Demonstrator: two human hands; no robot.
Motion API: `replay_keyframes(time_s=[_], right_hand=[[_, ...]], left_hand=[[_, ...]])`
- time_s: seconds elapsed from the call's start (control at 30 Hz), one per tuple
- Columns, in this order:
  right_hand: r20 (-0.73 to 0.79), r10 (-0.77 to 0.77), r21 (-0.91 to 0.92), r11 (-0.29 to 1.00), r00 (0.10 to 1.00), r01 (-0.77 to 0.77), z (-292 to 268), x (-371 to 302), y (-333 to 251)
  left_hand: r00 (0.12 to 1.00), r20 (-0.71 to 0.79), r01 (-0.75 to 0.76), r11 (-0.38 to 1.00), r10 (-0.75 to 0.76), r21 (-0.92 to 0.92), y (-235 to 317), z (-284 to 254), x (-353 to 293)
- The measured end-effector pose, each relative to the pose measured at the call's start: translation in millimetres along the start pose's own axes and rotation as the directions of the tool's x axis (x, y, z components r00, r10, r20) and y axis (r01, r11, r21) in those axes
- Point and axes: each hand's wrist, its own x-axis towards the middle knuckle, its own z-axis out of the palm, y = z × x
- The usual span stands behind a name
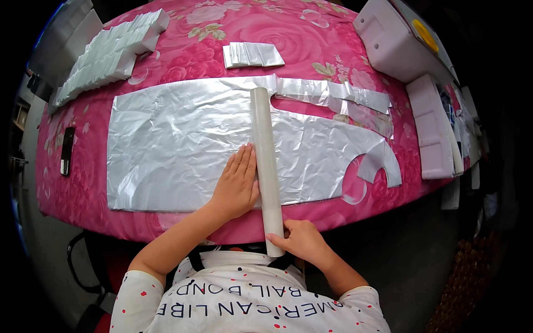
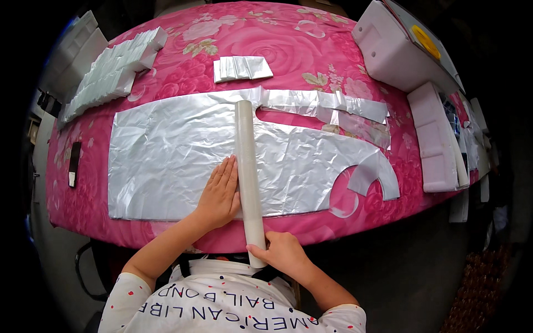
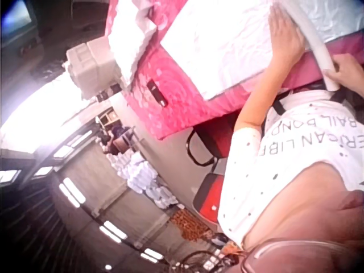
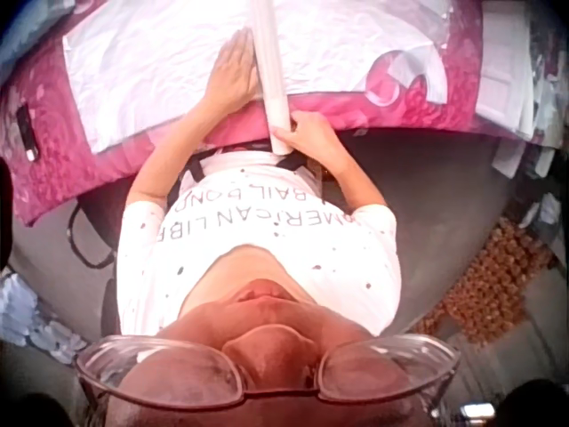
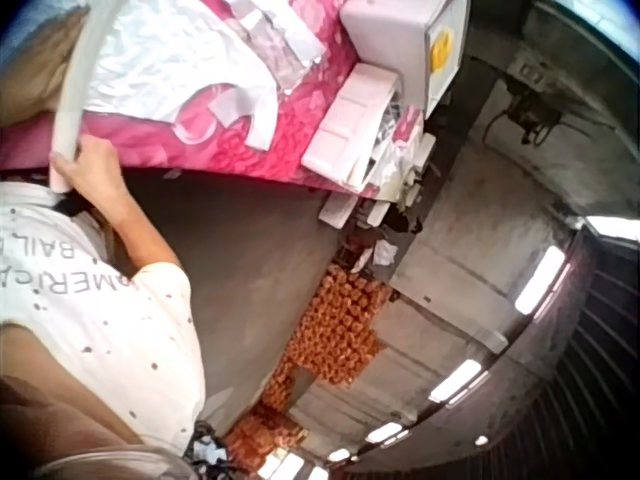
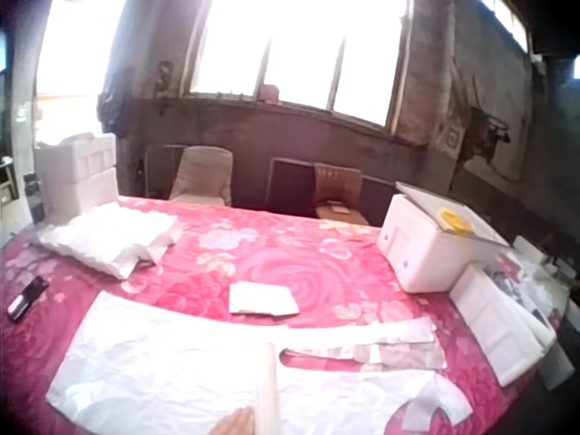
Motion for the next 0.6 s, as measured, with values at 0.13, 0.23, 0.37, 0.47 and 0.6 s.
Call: replay_keyframes(time_s=[0.13,0.23,0.37,0.47,0.6], right_hand=[[-0.016,-0.053,0.127,0.990,0.998,0.055,-26.3,30.5,-9.5],[-0.167,-0.161,0.280,0.938,0.973,0.204,-43.8,85.2,-21.1],[-0.074,-0.049,0.711,0.698,0.996,0.087,-67.0,179.0,-36.9],[-0.100,-0.116,0.956,0.263,0.988,0.128,-73.2,224.5,-54.9],[-0.213,-0.074,0.948,-0.256,0.974,0.188,-97.1,263.9,-41.4]], left_hand=[[0.999,0.051,0.003,0.995,-0.008,0.099,-0.8,0.6,-0.4],[0.998,0.068,-0.011,0.994,0.004,0.110,-2.1,-0.9,0.8],[0.997,0.075,-0.019,0.997,0.013,0.078,-1.7,-2.4,2.3],[0.997,0.072,-0.010,0.997,0.005,0.071,-1.8,-4.1,1.4],[0.997,0.078,-0.018,0.996,0.011,0.090,-0.2,-2.4,3.3]])
